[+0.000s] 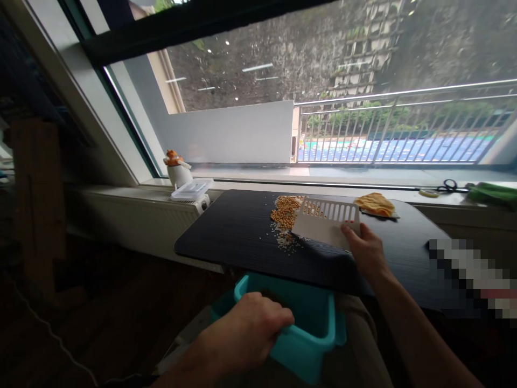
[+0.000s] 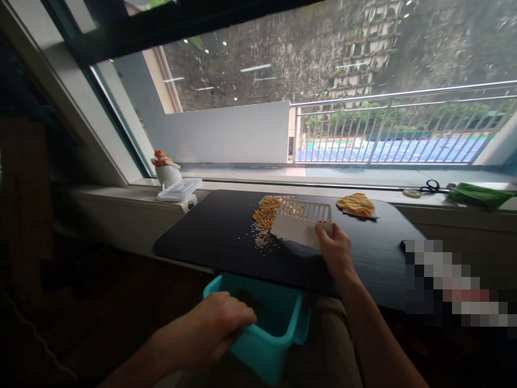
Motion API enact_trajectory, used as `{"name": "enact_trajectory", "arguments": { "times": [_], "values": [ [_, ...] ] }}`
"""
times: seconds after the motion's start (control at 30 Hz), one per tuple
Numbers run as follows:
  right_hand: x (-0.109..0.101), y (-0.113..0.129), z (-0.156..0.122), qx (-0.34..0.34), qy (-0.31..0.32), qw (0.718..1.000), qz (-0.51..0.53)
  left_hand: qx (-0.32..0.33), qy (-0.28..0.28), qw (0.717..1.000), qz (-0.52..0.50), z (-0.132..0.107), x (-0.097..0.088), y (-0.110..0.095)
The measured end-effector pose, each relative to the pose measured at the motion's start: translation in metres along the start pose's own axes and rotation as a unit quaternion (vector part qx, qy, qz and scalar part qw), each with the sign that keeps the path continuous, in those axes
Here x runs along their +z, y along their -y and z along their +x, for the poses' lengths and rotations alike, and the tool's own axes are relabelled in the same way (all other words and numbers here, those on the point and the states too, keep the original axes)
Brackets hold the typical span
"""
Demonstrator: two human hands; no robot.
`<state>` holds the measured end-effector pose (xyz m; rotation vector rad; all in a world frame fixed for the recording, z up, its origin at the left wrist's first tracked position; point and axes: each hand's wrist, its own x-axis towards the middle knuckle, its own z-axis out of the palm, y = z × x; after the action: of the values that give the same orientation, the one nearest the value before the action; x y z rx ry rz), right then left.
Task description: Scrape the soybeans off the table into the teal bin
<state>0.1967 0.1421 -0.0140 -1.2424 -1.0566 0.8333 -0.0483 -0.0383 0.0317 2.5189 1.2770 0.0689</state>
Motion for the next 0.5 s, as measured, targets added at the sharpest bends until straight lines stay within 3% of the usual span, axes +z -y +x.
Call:
{"name": "enact_trajectory", "arguments": {
  "times": [0.5],
  "values": [
    [0.0015,0.0047,0.0014,0.022,0.028,0.999,0.041,0.009,-0.004,0.999,-0.037,0.0029,-0.0022,0.007]
  ]
}}
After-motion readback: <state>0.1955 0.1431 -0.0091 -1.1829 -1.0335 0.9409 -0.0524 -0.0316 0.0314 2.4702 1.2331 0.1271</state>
